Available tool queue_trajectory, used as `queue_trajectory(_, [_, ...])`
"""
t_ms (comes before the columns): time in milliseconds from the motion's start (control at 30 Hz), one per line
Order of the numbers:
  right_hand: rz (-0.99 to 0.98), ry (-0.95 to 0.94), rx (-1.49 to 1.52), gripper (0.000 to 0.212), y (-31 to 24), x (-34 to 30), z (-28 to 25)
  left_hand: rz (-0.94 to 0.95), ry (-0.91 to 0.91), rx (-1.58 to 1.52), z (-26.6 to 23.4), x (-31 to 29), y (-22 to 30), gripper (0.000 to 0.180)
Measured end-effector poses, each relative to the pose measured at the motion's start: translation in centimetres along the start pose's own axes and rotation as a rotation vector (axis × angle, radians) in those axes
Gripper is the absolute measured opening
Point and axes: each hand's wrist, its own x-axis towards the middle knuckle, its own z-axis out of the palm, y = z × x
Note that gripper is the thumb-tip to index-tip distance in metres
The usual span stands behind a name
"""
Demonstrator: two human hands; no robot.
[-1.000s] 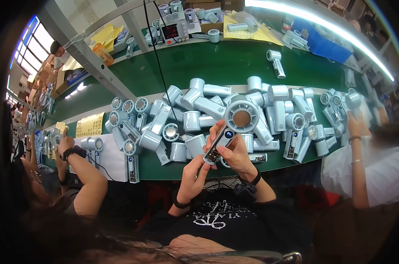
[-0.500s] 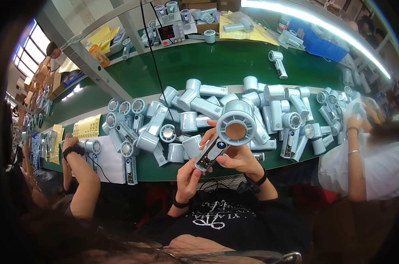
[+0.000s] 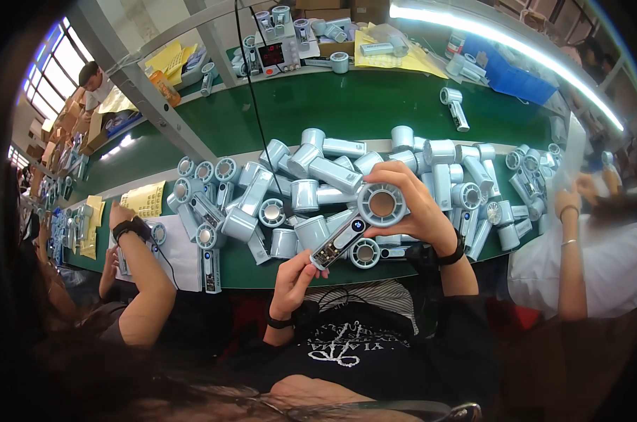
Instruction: The person picks up a handheld fan, turns it over, and presses a small white component into the base. They repeat this process with several fans from the pile on the assembly line.
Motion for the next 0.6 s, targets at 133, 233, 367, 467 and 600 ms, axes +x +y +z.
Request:
queue_trajectory(133, [-0.073, 0.117, 0.007, 0.085, 0.6, -0.8, 0.8, -0.012, 0.089, 0.034, 0.8, 0.5, 1.3, 0.018])
queue_trajectory(233, [-0.150, 0.178, -0.106, 0.078, -0.8, -0.9, 1.4, 0.013, 0.212, 0.206, 1.1, 1.1, 1.6, 0.022])
queue_trajectory(367, [-0.299, 0.240, -0.224, 0.070, -2.2, -1.6, 2.4, 0.072, 0.346, 0.541, 1.2, 1.7, 0.6, 0.031])
queue_trajectory(467, [-0.379, 0.226, -0.301, 0.067, -2.5, -2.5, 2.6, 0.080, 0.396, 0.609, 1.4, 2.1, 1.0, 0.032])
queue_trajectory(600, [-0.435, 0.188, -0.371, 0.064, -2.6, -3.1, 2.6, 0.096, 0.337, 0.604, 1.1, 1.9, 1.2, 0.033])
